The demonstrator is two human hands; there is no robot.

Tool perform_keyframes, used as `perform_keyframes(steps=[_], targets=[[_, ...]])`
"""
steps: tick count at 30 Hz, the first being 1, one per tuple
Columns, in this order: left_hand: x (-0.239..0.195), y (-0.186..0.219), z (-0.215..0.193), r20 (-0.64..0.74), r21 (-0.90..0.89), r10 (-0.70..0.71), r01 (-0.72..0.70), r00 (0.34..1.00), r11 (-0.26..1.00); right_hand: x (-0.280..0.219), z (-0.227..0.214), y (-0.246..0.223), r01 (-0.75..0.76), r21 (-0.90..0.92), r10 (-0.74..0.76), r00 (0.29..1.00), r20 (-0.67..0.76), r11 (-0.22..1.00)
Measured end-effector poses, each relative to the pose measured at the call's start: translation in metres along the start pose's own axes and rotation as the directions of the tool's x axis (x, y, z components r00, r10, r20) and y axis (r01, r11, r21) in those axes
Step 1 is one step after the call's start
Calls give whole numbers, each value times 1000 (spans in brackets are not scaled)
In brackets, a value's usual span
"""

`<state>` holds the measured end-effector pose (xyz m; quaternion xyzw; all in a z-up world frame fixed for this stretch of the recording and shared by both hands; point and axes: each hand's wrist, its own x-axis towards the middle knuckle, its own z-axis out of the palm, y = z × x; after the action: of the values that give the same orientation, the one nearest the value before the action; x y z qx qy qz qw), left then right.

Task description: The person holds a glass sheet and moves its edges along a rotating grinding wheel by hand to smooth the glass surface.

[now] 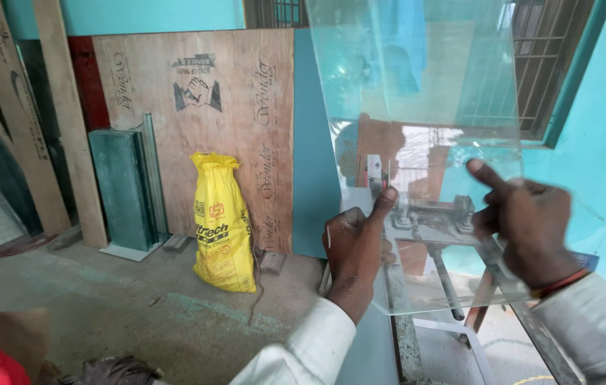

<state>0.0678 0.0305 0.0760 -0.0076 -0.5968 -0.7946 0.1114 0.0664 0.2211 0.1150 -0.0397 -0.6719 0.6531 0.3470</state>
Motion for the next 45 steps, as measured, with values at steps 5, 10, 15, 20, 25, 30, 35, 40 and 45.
perform_keyframes(steps=[5, 10, 15, 20, 25, 30, 35, 40, 45], targets=[[-14, 32, -53, -186, 626, 619, -394, 763, 673, 37, -23, -68, 361, -529, -376, 923, 85, 768], [-11, 91, -128, -54, 886, 869, -377, 491, 269, 62, -27, -131, 509, -829, -508, 790, 342, 232], [-1, 105, -155, -153, 769, 722, -378, 674, 516, 54, -10, -165, 538, -821, -425, 709, 564, -191], [9, 78, -168, -137, 346, 233, -174, 963, 922, 40, 10, -183, 532, -725, -238, 709, 664, -438], [18, 50, -177, 86, 255, 33, -54, 996, 965, 51, 33, -197, 583, -563, -153, 603, 783, -586], [18, 1, -155, 177, -32, -143, 151, 974, 988, 55, 68, -205, 700, -550, 2, 618, 786, -456], [32, -40, -133, 160, -538, -101, 172, 982, 825, 38, 81, -200, 704, -553, 105, 654, 749, -447], [24, -61, -123, -49, -630, -117, 61, 992, 774, 8, 42, -172, 692, -722, -26, 721, 692, -17], [16, -64, -125, -160, -697, -128, -20, 979, 717, -41, -1, -89, 297, -355, -79, 852, 517, 886]])
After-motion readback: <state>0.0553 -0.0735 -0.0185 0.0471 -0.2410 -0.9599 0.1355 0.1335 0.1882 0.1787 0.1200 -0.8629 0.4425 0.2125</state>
